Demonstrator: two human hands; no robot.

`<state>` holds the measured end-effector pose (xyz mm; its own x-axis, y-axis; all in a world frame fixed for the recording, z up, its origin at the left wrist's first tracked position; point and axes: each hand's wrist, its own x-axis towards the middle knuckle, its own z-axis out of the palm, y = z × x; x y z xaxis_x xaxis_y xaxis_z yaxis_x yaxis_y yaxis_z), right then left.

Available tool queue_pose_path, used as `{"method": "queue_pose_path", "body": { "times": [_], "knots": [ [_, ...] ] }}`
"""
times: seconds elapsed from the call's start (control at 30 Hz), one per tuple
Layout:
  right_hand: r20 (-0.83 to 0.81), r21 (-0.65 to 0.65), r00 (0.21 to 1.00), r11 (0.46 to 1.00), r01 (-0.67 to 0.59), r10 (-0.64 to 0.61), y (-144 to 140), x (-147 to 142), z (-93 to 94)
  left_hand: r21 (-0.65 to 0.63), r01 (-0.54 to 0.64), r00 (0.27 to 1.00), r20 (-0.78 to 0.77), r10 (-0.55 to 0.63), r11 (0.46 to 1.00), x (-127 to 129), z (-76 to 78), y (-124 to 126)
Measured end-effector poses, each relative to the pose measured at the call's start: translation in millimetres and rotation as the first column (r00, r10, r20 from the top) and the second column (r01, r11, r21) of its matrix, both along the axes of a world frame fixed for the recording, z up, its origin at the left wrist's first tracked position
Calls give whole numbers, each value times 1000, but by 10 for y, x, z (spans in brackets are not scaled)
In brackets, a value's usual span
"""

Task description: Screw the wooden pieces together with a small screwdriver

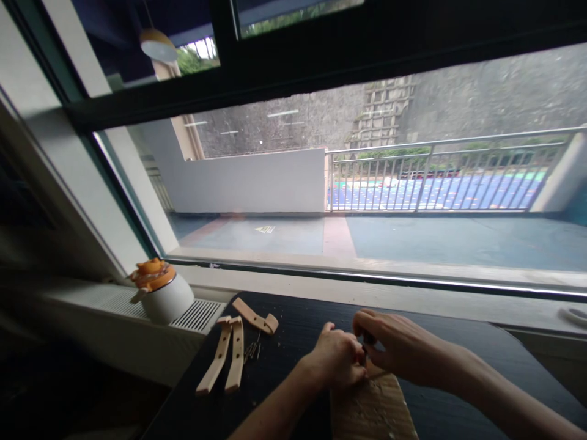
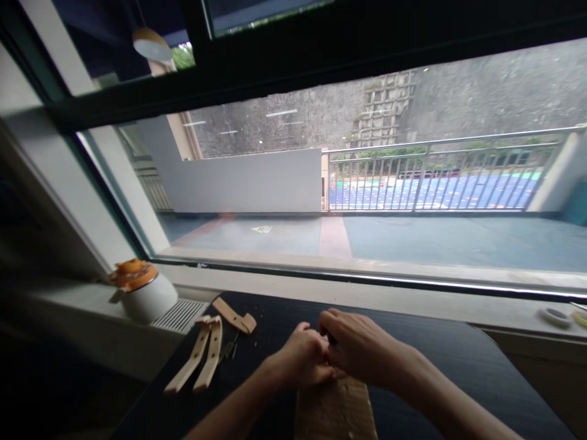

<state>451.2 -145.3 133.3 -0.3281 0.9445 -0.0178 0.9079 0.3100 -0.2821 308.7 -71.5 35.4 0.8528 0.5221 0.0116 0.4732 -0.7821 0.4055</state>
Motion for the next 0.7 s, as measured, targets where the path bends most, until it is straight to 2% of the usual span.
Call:
{"method": "queue_pose_path", "body": {
  "times": [0.27, 0.5, 0.7],
  "knots": [
    [-39, 64, 998, 997, 41, -38, 4, -31, -64, 50, 13, 1000, 28, -14, 999, 17, -115, 23],
    [-127, 39, 992, 999, -2, 7, -46, -29, 52, 60, 25, 999, 29, -27, 998, 8, -86, 7],
    [-45, 88, 999, 996, 32, -28, -30, -5, -68, 59, 12, 1000, -4, -11, 998, 17, -35, -9]
  ]
}}
